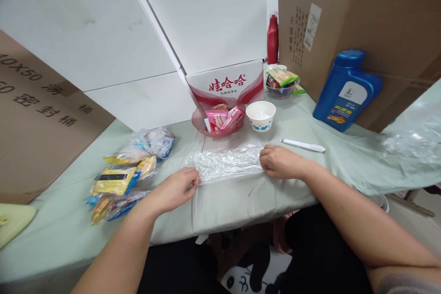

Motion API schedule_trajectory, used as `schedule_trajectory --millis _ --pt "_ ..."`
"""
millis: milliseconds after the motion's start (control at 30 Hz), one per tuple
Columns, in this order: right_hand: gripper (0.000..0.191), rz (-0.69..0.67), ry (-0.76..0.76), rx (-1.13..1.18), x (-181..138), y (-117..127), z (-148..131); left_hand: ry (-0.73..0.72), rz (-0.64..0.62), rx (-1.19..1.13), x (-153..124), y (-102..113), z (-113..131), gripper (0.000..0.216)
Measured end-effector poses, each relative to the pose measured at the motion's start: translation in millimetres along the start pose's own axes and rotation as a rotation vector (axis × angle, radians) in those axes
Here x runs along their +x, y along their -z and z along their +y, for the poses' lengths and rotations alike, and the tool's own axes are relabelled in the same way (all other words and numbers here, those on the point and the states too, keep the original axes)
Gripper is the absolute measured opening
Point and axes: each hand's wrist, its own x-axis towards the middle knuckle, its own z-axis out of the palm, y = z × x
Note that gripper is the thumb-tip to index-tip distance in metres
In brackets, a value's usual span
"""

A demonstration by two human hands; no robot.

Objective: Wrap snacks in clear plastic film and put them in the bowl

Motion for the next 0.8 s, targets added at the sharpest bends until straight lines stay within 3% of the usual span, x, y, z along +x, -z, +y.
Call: schedule_trajectory --millis 233,467,633,800 --pt "0.005 -0.041 -0.193 0.153 -10 11 13 -0.025 0.009 -0.044 0 5 -11 0.007" --pt "0.007 0.075 -0.371 0.223 -4 2 23 0.212 0.168 -0.531 20 -7 -35 0.011" --pt "0.010 0.176 -0.559 0.000 9 -13 19 0.394 0.299 -0.287 41 -21 -35 0.012" --pt "0.016 0.195 -0.676 -0.198 19 -23 14 0.458 0.292 -0.133 48 -20 -24 0.014"
